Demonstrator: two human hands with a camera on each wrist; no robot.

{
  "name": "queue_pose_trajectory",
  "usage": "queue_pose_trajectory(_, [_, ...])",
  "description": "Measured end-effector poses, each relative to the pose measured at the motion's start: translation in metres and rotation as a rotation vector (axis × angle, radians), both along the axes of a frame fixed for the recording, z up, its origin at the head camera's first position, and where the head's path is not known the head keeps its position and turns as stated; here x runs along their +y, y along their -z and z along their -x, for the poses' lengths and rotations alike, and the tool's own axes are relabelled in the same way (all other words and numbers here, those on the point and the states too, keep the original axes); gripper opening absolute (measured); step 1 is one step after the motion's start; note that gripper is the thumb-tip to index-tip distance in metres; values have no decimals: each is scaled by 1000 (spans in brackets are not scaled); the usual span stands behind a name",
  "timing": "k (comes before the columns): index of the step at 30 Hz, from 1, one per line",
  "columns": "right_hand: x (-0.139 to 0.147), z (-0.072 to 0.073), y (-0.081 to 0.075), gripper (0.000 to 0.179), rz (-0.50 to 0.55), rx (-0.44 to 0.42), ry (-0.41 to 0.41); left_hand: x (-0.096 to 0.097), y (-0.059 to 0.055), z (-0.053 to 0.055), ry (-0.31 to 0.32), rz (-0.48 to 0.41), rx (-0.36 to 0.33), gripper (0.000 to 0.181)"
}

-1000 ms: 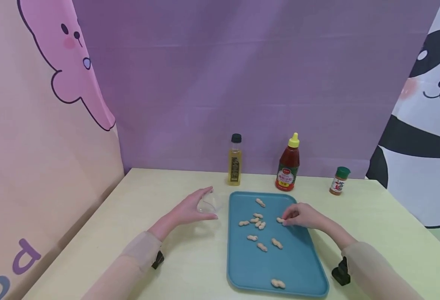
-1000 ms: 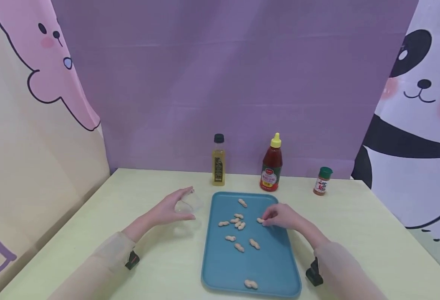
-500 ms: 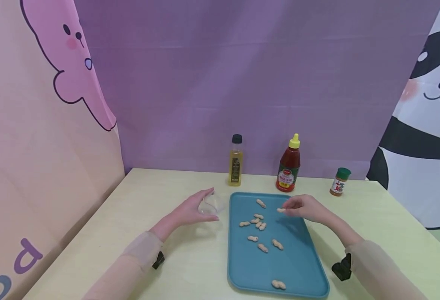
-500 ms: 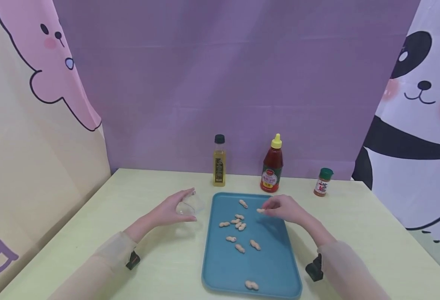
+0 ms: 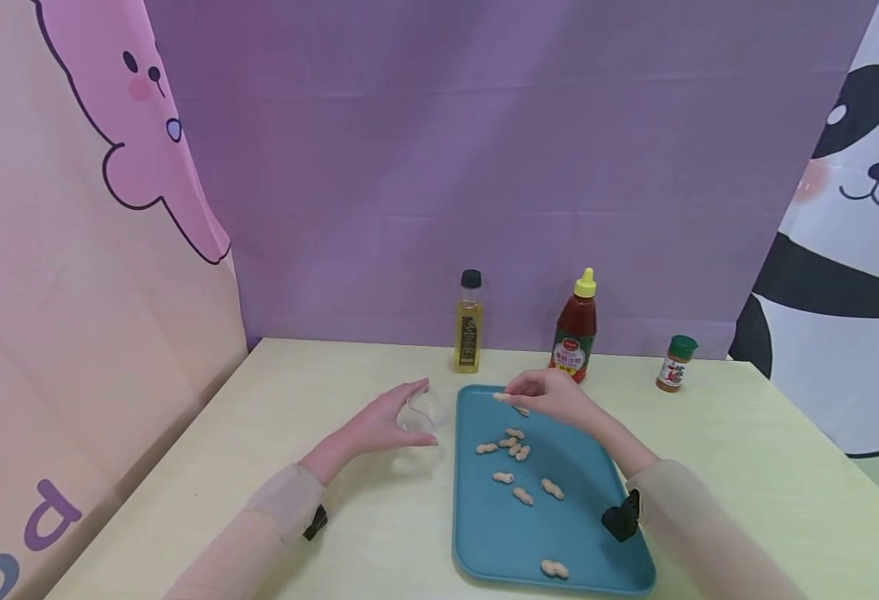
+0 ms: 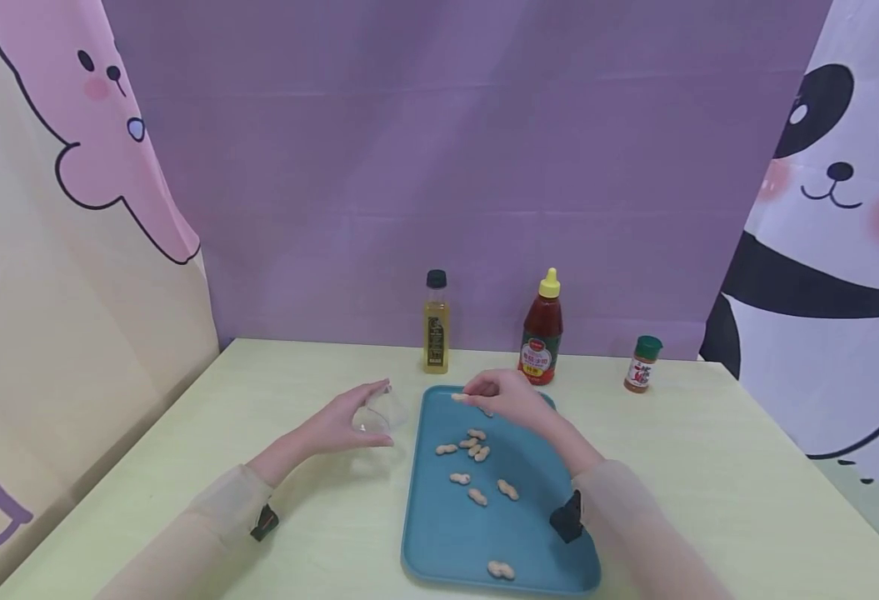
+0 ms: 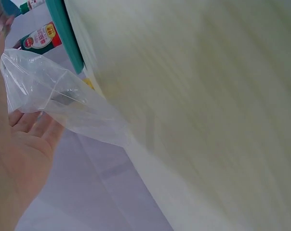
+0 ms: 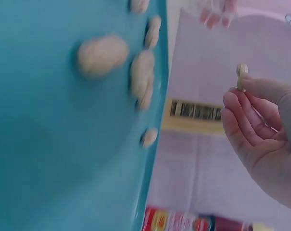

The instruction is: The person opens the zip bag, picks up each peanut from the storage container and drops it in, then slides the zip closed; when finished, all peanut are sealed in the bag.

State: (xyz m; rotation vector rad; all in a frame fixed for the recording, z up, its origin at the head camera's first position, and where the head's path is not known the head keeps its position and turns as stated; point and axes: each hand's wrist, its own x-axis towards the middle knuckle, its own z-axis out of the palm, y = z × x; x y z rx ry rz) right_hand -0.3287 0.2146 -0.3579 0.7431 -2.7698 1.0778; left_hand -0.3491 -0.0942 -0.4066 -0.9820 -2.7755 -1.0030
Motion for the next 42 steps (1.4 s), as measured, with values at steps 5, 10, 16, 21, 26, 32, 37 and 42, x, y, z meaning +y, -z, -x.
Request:
queue_pose_trajectory(5, [-32,-2,-6,24,9,-25,-19,1,-1,-2,3,6,5,93])
queue_pose_trajectory(10, [-58,-1,-7,21,2,5,-60,2,-3,-3,-4,6,-8,93])
queue_pose_trajectory(16, [-77,0,-5,21,11,8,-104,2,-4,-4,-6,12,-9,92])
queue_pose_trajectory(21, [-86,-2,-4,18,5,4,-83,2,-4,-4,-6,9,-7,90])
queue_pose_trajectory(26, [-91,-4,-2,17,6,32,-53,2,-4,-5,-9,-9,-7,90])
queue_pose_trajectory(32, [-95,-4,-1,18,21,46,-36,2,-3,-3,0,-36,2,92])
queue_pose_trajectory(37, [-94,-4,-1,17,31,66,-36,1,0,-1,9,-49,13,93])
queue_pose_trajectory(42, [-91,-3,-1,17,39,57,-19,1,0,-1,9,-53,0,93])
